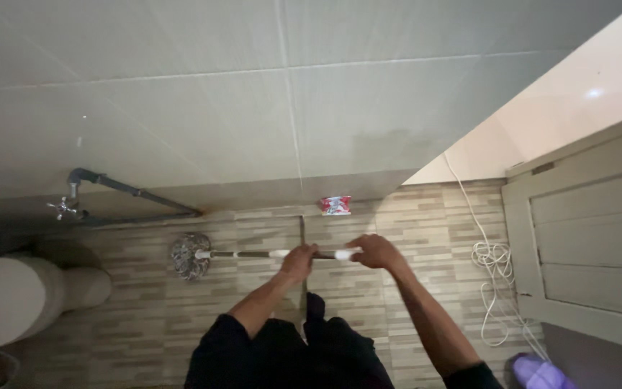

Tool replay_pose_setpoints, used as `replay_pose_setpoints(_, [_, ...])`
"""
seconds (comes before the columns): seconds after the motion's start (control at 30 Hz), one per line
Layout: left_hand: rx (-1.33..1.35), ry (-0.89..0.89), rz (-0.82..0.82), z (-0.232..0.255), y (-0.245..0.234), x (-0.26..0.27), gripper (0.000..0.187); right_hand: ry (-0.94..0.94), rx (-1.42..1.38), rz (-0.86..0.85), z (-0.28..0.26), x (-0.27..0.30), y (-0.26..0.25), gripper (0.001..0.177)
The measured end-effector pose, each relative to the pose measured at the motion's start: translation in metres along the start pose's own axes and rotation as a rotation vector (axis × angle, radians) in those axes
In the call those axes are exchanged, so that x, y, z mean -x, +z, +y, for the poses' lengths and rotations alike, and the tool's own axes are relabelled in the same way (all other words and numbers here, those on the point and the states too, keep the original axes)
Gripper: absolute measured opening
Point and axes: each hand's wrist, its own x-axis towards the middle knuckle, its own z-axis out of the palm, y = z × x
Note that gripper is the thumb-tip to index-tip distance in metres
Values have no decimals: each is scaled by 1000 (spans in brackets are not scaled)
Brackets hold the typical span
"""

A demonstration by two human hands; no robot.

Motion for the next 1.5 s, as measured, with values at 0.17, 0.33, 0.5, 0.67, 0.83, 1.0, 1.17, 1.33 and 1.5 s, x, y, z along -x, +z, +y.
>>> replay_pose_setpoints(0.17, [-146, -181, -251, -9, -23, 7, 44, 67, -54, 37, -27, -3, 32, 47])
replay_pose_setpoints(0.33, [-109, -167, -328, 8, 8, -1, 48, 95, -84, 9, 17, 3, 75, 41])
replay_pose_setpoints(0.5, [-167, -301, -338, 9, 24, 18, 32, 3, -103, 6, 27, -4, 105, 41])
replay_pose_setpoints(0.67, [-212, -375, -236, -16, -1, 43, 34, -174, -59, -11, -18, -37, 130, 41])
replay_pose_setpoints(0.83, [-139, -540, -112, -42, -21, 68, 29, -37, -234, -177, -69, -68, 155, 38])
replay_pose_setpoints(1.0, [-229, -644, -113, -54, -30, 78, 26, 46, -244, -212, -101, -88, 165, 46])
replay_pose_setpoints(1.17, [-295, -511, -90, -52, -25, 64, 29, -337, -86, 87, -84, -85, 154, 41])
replay_pose_setpoints(1.33, [-46, -332, -178, -7, 7, 19, 24, -142, -18, -87, 5, -31, 94, 47])
replay_pose_setpoints(1.5, [-54, -97, -394, 72, 65, -31, 21, 352, -187, -269, 82, 65, 14, 48])
